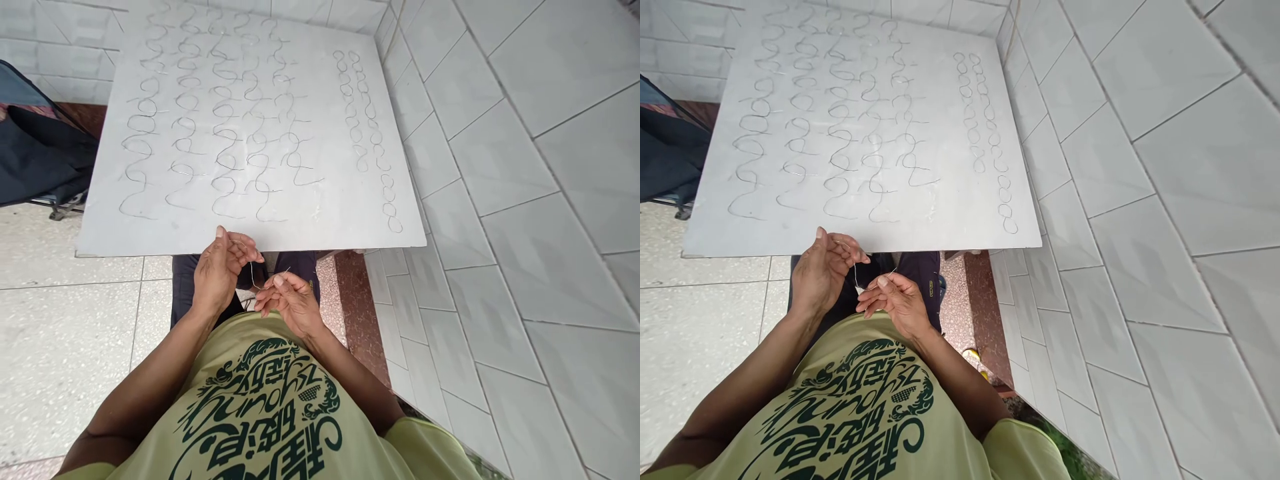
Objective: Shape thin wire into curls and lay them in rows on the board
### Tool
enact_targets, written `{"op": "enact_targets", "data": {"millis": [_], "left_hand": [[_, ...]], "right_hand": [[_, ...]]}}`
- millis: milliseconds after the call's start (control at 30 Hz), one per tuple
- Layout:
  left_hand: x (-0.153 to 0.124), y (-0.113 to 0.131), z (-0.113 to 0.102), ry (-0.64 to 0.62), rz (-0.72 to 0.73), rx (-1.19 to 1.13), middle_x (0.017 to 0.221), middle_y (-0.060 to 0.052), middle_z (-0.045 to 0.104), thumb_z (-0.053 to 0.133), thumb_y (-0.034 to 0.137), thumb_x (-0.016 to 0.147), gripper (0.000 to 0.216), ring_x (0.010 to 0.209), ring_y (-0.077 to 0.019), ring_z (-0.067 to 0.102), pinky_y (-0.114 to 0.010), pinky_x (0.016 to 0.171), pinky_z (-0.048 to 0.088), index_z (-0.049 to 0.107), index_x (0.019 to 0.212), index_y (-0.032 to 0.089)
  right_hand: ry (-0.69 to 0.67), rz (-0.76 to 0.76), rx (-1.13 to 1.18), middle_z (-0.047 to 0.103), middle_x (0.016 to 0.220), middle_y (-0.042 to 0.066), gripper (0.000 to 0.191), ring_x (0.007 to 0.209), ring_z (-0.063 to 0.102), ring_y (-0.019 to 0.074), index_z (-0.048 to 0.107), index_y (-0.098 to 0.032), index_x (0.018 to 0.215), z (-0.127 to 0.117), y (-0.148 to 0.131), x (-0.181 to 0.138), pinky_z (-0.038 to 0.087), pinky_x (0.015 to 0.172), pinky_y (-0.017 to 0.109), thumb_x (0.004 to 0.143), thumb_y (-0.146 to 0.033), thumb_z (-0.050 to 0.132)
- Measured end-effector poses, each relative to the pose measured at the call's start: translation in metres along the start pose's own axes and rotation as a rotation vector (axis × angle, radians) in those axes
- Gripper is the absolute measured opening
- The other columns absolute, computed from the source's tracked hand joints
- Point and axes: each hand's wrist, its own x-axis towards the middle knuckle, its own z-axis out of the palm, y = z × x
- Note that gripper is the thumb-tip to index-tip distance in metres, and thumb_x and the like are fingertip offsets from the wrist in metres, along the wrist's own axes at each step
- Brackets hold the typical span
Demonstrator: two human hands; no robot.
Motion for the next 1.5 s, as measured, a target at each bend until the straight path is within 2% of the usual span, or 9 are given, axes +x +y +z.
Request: {"op": "enact_targets", "data": {"millis": [133,300,400,500,600,767,1033,1267,1500], "left_hand": [[0.003,0.005,0.003,-0.03,-0.03,-0.045,0.095,-0.013,0.075,0.038,0.073,0.098,0.07,0.091,-0.025,0.072,-0.039,0.086,0.058,0.073,0.109,0.014],[0.005,0.008,0.002,-0.041,-0.033,-0.039,0.103,-0.015,0.075,0.036,0.076,0.097,0.074,0.095,-0.0252,0.072,-0.039,0.087,0.057,0.072,0.116,0.014],[0.006,0.008,-0.002,-0.019,-0.006,0.016,0.101,-0.014,0.075,0.045,0.065,0.1,0.06,0.09,-0.022,0.07,-0.036,0.081,0.057,0.073,0.115,0.014],[0.007,0.01,-0.006,0.006,0.034,0.122,0.097,-0.01,0.072,0.059,0.052,0.098,0.042,0.076,-0.0154,0.064,-0.028,0.066,0.052,0.076,0.109,0.015],[0.008,0.017,-0.011,-0.067,-0.046,0.151,0.098,-0.008,0.072,0.071,0.04,0.092,0.031,0.063,-0.0103,0.056,-0.025,0.055,0.045,0.077,0.112,0.017],[0.011,0.021,-0.015,-0.208,-0.175,0.111,0.099,-0.009,0.074,0.083,0.027,0.082,0.034,0.066,-0.0106,0.059,-0.024,0.058,0.049,0.078,0.114,0.017],[0.02,0.008,-0.02,-0.108,-0.185,-0.031,0.088,-0.007,0.076,0.088,0.017,0.075,0.022,0.071,-0.0089,0.063,-0.018,0.063,0.052,0.081,0.095,0.015],[0.02,-0.002,-0.008,-0.025,-0.124,-0.072,0.091,-0.005,0.075,0.088,0.019,0.075,0.019,0.07,-0.007,0.063,-0.017,0.065,0.052,0.08,0.093,0.016],[0.006,0.002,-0.002,-0.109,-0.145,0.014,0.112,-0.015,0.075,0.074,0.043,0.09,0.037,0.084,-0.0167,0.068,-0.026,0.066,0.054,0.077,0.114,0.015]], "right_hand": [[0.026,-0.031,-0.037,0.08,0.083,0.007,0.033,0.067,0.076,0.0193,0.071,-0.017,0.092,0.001,-0.006,0.002,0.061,0.055,0.027,0.093,-0.05,0.073],[0.107,-0.101,-0.058,0.079,0.081,0.006,0.033,0.064,0.075,0.0181,0.07,-0.018,0.091,-0.003,-0.018,0.006,0.059,0.053,0.026,0.09,-0.05,0.075],[0.127,-0.141,-0.053,0.079,0.082,0.005,0.03,0.064,0.075,0.0174,0.071,-0.019,0.091,-0.005,-0.022,0.008,0.059,0.053,0.025,0.091,-0.048,0.075],[0.132,-0.173,-0.05,0.079,0.082,0.005,0.027,0.065,0.075,0.0171,0.071,-0.019,0.092,-0.007,-0.025,0.01,0.059,0.054,0.025,0.093,-0.046,0.074],[0.14,-0.193,-0.043,0.08,0.083,0.005,0.026,0.066,0.075,0.0172,0.071,-0.019,0.092,-0.008,-0.027,0.012,0.059,0.054,0.025,0.093,-0.044,0.074],[0.154,-0.181,-0.031,0.08,0.082,0.006,0.03,0.065,0.075,0.0172,0.071,-0.018,0.092,-0.007,-0.028,0.014,0.06,0.055,0.025,0.09,-0.048,0.076],[0.138,-0.131,0.011,0.079,0.08,0.006,0.033,0.063,0.074,0.0169,0.071,-0.017,0.09,-0.007,-0.02,0.016,0.06,0.054,0.025,0.089,-0.049,0.077],[0.127,-0.126,0.009,0.08,0.083,0.006,0.037,0.065,0.075,0.0169,0.071,-0.017,0.092,-0.005,-0.017,0.018,0.06,0.056,0.025,0.088,-0.053,0.077],[0.149,-0.179,-0.007,0.08,0.085,0.007,0.034,0.068,0.075,0.0178,0.072,-0.017,0.095,-0.002,-0.027,0.017,0.061,0.058,0.026,0.09,-0.051,0.075]]}}
